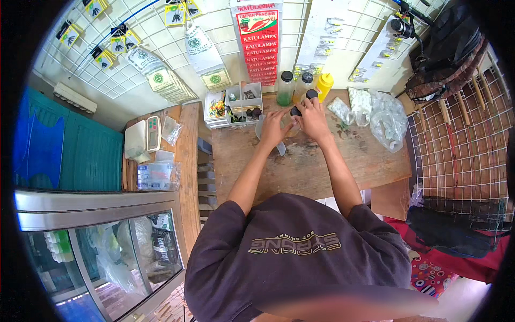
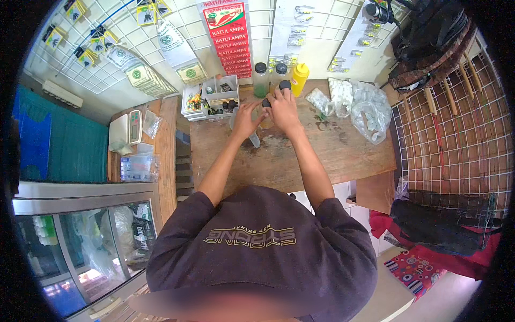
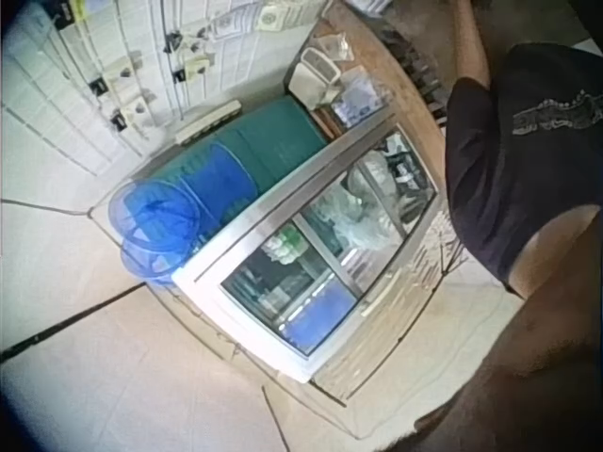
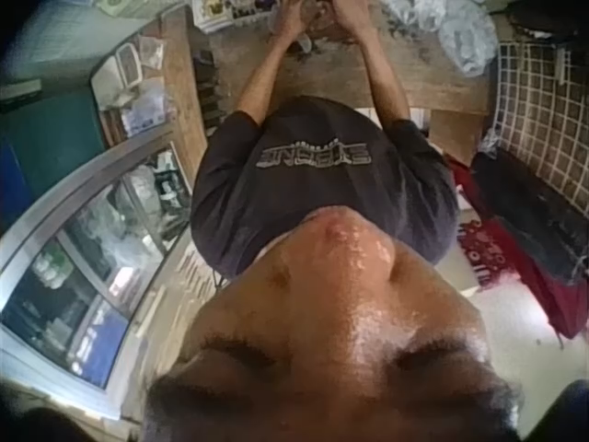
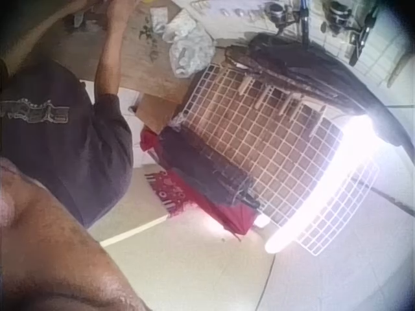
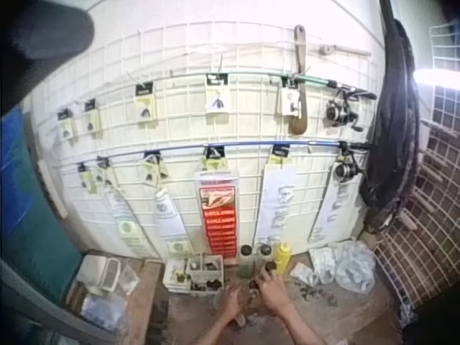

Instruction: Mixing liquids and preparing small bottles at a workbench.

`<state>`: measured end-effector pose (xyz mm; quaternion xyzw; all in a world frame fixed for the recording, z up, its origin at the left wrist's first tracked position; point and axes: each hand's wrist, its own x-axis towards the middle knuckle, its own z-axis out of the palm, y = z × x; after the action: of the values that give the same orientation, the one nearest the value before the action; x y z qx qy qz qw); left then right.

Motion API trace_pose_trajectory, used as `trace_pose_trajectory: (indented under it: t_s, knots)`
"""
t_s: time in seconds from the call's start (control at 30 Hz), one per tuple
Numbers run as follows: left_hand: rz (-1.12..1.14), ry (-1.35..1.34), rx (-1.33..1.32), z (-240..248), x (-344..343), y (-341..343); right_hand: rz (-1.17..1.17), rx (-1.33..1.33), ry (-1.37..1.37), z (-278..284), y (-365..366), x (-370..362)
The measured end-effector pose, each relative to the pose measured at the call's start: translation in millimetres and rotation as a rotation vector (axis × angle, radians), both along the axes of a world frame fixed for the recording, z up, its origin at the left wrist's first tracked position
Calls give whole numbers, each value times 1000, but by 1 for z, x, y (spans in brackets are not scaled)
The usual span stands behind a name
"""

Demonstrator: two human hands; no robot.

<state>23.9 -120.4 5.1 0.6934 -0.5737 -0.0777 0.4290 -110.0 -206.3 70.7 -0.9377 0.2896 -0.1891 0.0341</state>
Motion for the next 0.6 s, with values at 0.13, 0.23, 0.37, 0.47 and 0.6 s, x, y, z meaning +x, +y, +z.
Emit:
trace_pose_trajectory:
  t_s: [0.13, 0.23, 0.37, 0.47, 0.6]
  knots:
    - [19, -13, 85, 8, 1, -5, 77, 133, -60, -1, -12, -2]
    - [29, -19, 123, 14, 0, -2, 154, 166, -142, -4, -16, -6]
    - [64, 3, 135, 4, 2, -2, 309, 176, -141, 0, -24, -10]
    - [71, -48, 82, -4, 3, -4, 405, 156, -199, 3, -22, -9]
    - [50, -32, 29, -2, 2, -2, 201, 199, -104, 14, -14, -5]
